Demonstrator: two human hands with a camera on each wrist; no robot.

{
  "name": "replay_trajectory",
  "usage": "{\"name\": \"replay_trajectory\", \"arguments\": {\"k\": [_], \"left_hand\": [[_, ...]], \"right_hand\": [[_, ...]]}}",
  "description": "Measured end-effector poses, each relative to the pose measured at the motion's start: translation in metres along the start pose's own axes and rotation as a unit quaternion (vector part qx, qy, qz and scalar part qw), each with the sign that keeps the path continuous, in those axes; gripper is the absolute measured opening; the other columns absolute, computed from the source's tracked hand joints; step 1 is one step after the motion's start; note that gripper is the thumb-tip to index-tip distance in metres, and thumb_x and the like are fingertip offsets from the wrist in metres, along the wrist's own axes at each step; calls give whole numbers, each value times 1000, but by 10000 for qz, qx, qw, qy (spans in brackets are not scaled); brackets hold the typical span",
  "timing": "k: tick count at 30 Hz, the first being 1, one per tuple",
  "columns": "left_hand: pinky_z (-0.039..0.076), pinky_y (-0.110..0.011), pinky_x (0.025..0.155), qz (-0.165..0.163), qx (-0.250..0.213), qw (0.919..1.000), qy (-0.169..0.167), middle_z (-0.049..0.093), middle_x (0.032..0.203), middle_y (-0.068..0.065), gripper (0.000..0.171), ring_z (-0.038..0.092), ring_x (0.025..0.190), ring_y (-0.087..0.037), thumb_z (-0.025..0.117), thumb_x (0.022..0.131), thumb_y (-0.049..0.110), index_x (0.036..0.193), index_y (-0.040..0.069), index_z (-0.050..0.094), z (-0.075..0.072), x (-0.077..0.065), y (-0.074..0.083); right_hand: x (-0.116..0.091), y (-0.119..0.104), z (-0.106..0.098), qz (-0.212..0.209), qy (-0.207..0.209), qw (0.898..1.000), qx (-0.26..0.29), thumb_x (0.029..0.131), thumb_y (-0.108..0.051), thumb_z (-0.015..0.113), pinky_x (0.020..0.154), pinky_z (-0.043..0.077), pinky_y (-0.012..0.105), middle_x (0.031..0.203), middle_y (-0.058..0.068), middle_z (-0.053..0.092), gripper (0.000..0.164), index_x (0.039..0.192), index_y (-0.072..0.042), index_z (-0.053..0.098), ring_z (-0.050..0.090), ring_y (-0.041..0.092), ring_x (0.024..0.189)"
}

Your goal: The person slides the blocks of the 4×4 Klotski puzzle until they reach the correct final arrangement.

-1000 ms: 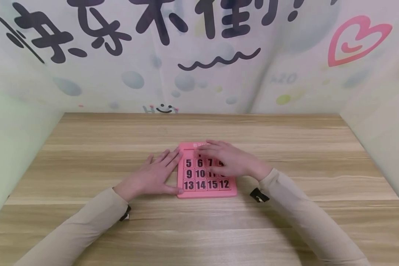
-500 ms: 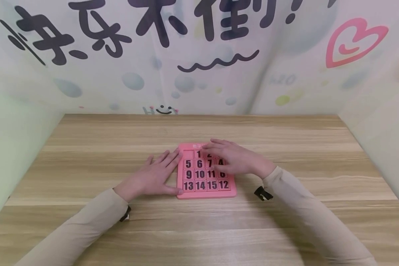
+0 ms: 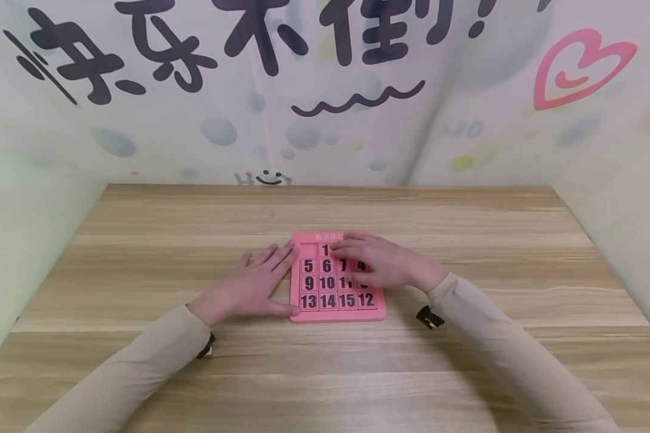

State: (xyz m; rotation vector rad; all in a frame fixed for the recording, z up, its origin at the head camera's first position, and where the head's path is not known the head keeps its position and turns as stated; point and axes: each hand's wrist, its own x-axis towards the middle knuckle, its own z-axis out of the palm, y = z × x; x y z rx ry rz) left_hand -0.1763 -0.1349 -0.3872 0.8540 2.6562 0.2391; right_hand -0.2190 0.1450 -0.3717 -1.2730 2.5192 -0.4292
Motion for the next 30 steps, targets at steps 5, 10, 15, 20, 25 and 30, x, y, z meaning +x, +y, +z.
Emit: {"name": "replay_trajectory", "arguments": {"k": [5,10,15,20,25,30], "left_hand": [[8,-67,108,-5,-5,10000,-13,-1,161,-9,106,5,144,-38,54,83,71,155,6,10,0,0,1],[8,-67,108,-8,11,10000,-23,0,161,-10,107,5,144,-39,54,83,71,155,6,11,-1,0,1],[9,-68,107,5,-10,10000,-15,0,161,-10,106,6,144,-39,54,83,71,155,6,11,-1,0,1],[9,-68,107,-1,2,10000,-17,-1,161,-9,106,5,144,-39,54,83,71,155,6,12,-1,0,0],[8,-68,108,7,38,10000,-25,-1,161,-10,107,6,144,-39,53,83,72,155,6,11,0,0,0],[9,-68,107,8,27,10000,-26,-1,161,-10,107,6,144,-39,53,83,72,155,6,10,0,1,0]], "right_hand": [[0,2,2,-73,69,9999,-25,96,-24,58,115,17,50,146,12,44,52,141,-2,47,25,36,141],[1,2,3,-171,143,9997,-89,96,-23,59,114,19,51,145,14,46,51,141,-1,48,27,37,140],[2,2,4,-191,147,9996,-130,96,-23,58,114,19,50,145,14,46,51,140,-1,48,28,37,139],[3,0,5,-200,134,9996,-114,96,-24,59,115,18,49,145,14,46,52,141,-1,48,28,37,139],[5,-1,5,-271,142,9995,-94,96,-25,58,115,17,48,145,13,45,52,141,-1,48,28,37,139],[7,-3,6,-277,133,9995,-77,96,-25,59,115,18,49,145,14,45,54,141,0,46,28,38,139]]}}
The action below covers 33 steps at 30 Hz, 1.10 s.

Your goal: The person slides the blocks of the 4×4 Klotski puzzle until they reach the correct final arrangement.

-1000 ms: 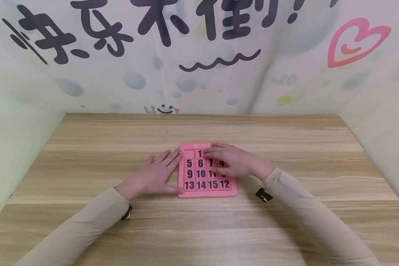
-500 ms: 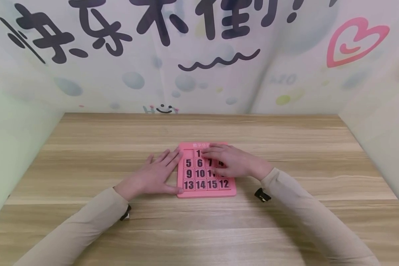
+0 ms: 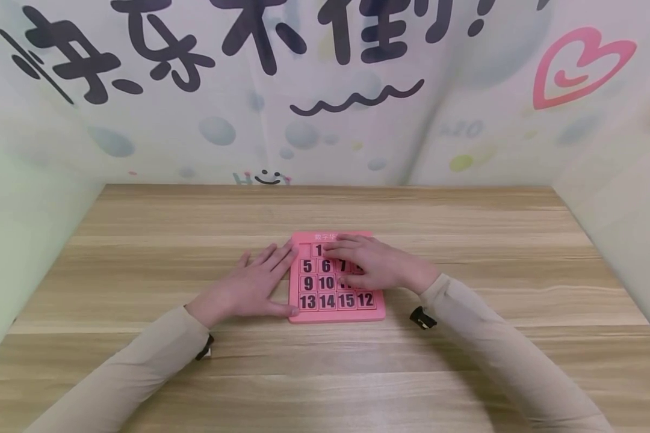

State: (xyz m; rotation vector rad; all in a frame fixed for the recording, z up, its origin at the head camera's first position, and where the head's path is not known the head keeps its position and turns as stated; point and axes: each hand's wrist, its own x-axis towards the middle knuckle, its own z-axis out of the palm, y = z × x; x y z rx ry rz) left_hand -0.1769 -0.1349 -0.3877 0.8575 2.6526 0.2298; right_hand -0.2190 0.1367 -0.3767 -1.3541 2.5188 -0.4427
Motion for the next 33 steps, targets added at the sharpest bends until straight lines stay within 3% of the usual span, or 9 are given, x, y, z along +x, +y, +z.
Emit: {"name": "replay_trajectory", "arguments": {"k": [33], "left_hand": [[9,-68,107,4,16,10000,-6,1,161,-11,106,6,144,-40,53,83,71,155,5,11,-1,0,1]], "right_hand": [[17,-13,1,326,-445,9984,-118,94,-27,60,115,16,50,153,7,36,63,148,-6,37,19,33,143]]}}
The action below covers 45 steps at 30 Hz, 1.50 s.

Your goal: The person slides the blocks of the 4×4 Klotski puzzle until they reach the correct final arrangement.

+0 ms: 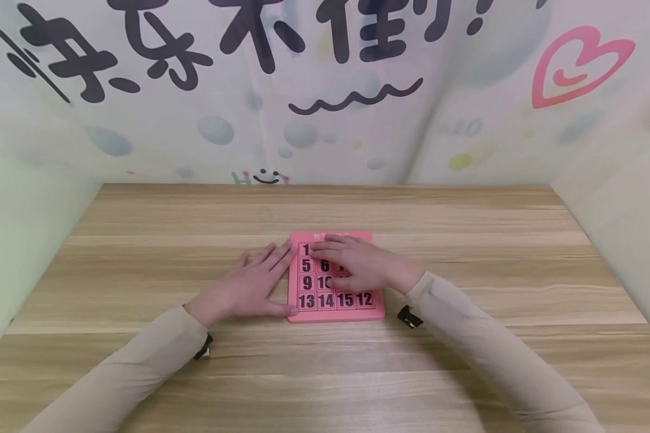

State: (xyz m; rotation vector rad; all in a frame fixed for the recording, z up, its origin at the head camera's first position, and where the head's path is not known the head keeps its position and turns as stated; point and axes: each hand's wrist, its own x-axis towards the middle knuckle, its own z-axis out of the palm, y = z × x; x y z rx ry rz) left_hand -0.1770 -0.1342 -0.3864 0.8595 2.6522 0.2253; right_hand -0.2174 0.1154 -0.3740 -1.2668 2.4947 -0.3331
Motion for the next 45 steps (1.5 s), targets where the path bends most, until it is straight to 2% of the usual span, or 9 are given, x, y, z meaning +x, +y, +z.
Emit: {"name": "replay_trajectory", "arguments": {"k": [6,17,27,45], "left_hand": [[9,-69,107,15,-24,10000,-7,1,161,-11,106,6,144,-40,54,83,71,155,5,11,0,-1,0],[8,-69,107,23,-92,10000,29,1,161,-11,106,5,144,-39,55,83,70,155,5,11,2,0,0],[8,-69,107,-1,-92,10000,14,1,161,-11,107,4,144,-39,55,82,71,155,6,11,2,1,1],[8,-69,107,-3,-98,9999,34,1,161,-11,108,5,144,-40,56,82,71,155,6,10,0,0,2]], "right_hand": [[1,0,1,35,-36,10000,7,94,-26,60,115,15,50,153,7,35,62,148,-6,38,18,32,144],[-4,2,-3,-195,109,9995,209,94,-25,59,115,13,51,151,6,38,58,146,-7,43,18,34,144],[-17,10,-7,-138,334,9987,353,96,-26,59,114,14,55,150,7,40,53,144,-10,46,20,37,142],[-36,24,-10,-66,426,9981,448,96,-26,58,113,15,57,148,12,42,52,142,-5,47,22,40,141]]}}
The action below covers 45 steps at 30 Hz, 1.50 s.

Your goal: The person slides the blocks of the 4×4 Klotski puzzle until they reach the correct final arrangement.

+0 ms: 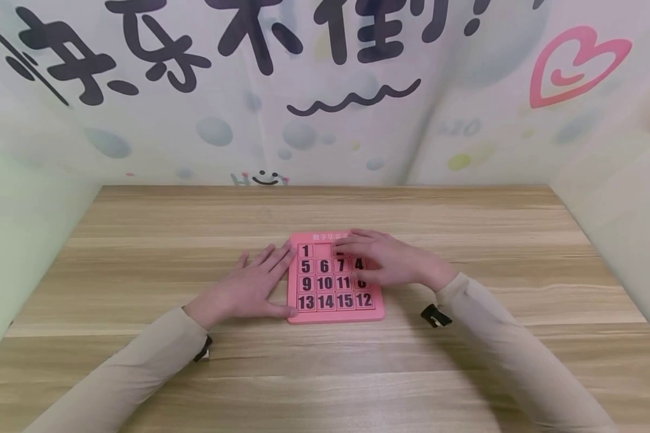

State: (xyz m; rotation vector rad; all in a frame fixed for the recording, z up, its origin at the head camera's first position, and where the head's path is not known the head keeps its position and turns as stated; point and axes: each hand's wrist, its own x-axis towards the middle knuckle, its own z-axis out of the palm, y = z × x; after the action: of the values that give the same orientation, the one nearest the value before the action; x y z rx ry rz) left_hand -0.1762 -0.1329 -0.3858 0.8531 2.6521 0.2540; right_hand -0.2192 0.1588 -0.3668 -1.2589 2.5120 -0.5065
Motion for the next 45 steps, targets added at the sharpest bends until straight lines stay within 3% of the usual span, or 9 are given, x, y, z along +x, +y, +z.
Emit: {"name": "replay_trajectory", "arguments": {"k": [18,45], "left_hand": [[7,-69,107,35,26,10000,15,1,160,-11,108,5,144,-40,55,82,70,155,5,10,0,-1,0],[7,-68,107,28,51,10000,-13,1,161,-11,106,5,144,-39,55,83,70,155,5,10,0,-1,0]], "right_hand": [[-12,8,5,133,2,9999,-70,95,-22,58,113,16,58,148,13,42,53,142,-1,46,23,41,140],[-7,6,12,-16,115,9998,-152,95,-25,58,113,17,55,147,13,42,55,143,0,44,24,40,140]]}}
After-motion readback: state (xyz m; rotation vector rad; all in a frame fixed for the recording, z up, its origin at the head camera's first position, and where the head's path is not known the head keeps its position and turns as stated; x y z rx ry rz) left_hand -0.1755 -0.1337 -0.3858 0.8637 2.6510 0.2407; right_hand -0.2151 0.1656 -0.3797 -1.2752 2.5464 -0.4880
